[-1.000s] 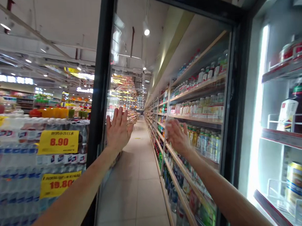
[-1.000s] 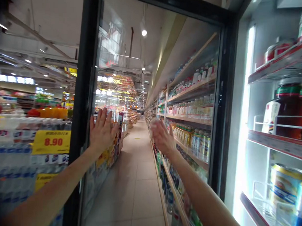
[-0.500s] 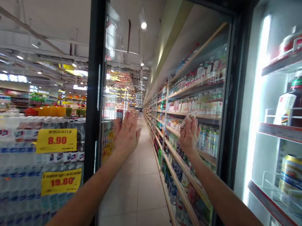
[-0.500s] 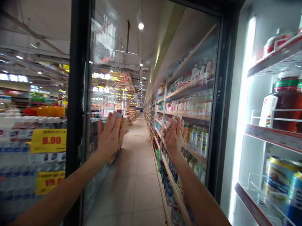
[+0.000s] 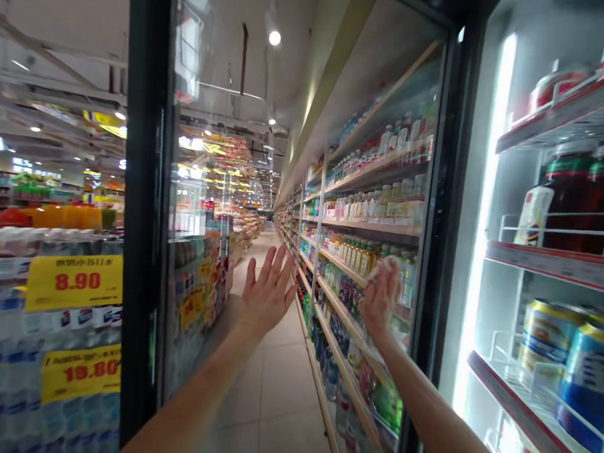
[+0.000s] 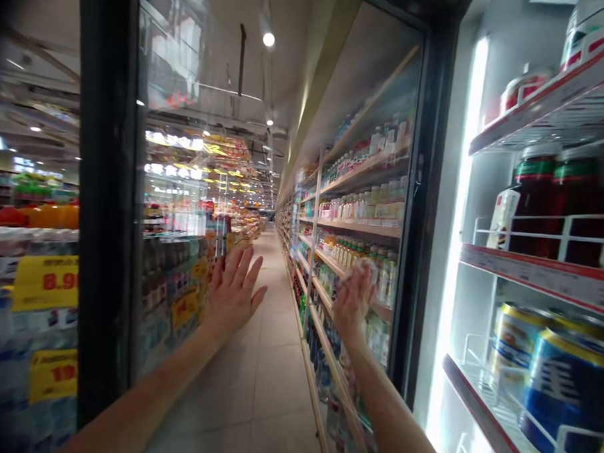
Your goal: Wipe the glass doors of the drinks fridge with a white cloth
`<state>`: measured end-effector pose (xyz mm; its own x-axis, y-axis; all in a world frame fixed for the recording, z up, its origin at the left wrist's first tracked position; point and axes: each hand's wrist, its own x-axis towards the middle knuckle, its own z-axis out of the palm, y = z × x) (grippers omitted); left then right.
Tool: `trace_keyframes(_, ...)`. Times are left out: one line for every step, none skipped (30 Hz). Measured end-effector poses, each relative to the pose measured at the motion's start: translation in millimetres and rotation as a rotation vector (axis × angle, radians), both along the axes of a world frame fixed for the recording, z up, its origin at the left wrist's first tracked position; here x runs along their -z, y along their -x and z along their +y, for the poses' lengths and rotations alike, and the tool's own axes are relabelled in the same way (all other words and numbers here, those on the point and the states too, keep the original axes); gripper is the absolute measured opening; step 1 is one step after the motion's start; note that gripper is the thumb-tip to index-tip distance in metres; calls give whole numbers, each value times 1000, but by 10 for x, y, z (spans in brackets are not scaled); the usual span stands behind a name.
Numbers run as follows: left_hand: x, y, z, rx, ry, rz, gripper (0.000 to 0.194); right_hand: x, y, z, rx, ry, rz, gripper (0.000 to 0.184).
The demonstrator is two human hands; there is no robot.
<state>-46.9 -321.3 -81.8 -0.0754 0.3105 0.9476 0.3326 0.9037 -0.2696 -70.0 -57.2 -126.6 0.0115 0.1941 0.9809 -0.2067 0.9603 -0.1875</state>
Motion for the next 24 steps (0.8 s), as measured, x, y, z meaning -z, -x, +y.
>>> trace_keyframes(6, 12, -2, -1, 1, 8, 64, 91, -8, -89, -31, -181, -31, 56)
trace_keyframes(13, 25, -6, -1, 1, 15, 63, 179, -16, -141, -53, -324, -60, 57)
trace_keyframes(20, 39, -11, 1, 2, 17, 63, 255, -24, -140, -56, -390, -83, 57)
trace_keyframes(25, 51, -16, 2, 2, 15, 62, 314, -32, -85, -38, -359, -94, 57)
trace_keyframes(30, 61, -20, 4, 3, 13, 62, 355, -40, 12, -3, -239, -91, 56)
trace_keyframes(33, 70, -20, 6, 5, 12, 62, 381, -47, 126, 43, -64, -70, 56)
trace_keyframes(34, 78, -18, 9, 7, 11, 62, 398, -51, 228, 84, 106, -48, 56)
trace_keyframes(32, 87, -11, 12, 7, 11, 62, 414, -52, 291, 109, 225, -31, 56)
trace_keyframes(28, 98, -3, 19, 4, 14, 62, 434, -49, 297, 118, 274, -23, 57)
trace_keyframes(23, 112, 5, 28, 0, 14, 62, 463, -43, 241, 109, 243, -25, 57)
trace_keyframes(18, 127, 11, 39, -4, 13, 62, 500, -34, 134, 86, 151, -34, 58)
trace_keyframes(17, 144, 11, 48, -9, 8, 62, 541, -24, -4, 55, 19, -55, 59)
trace_keyframes(23, 161, 1, 55, -9, 5, 62, 577, -16, -142, 20, -125, -77, 60)
trace_keyframes(41, 176, -23, 59, -5, 6, 62, 604, -10, -251, -9, -253, -90, 61)
trace_keyframes(74, 186, -61, 58, 4, 7, 61, 615, -9, -312, -26, -332, -95, 62)
trace_keyframes(125, 190, -114, 54, 14, 3, 61, 610, -12, -313, -26, -345, -95, 62)
trace_keyframes(194, 188, -179, 48, 13, 2, 62, 590, -18, -261, -11, -282, -88, 61)
trace_keyframes(276, 180, -252, 37, 1, 2, 63, 561, -26, -174, 15, -158, -77, 60)
trace_keyframes(367, 167, -327, 23, -17, 3, 64, 530, -32, -78, 44, -3, -65, 59)
trace_keyframes(458, 151, -398, 5, -39, 3, 66, 507, -37, -5, 68, 141, -59, 58)
trace_keyframes(542, 135, -458, -16, -58, 6, 67, 498, -38, 22, 78, 236, -56, 58)
trace_keyframes(611, 122, -505, -35, -68, 10, 68, 507, -37, -11, 74, 260, -53, 58)
trace_keyframes(662, 112, -537, -51, -68, 12, 68, 533, -34, -106, 56, 212, -50, 60)
trace_keyframes(694, 107, -557, -62, -61, 8, 68, 568, -33, -251, 28, 102, -52, 61)
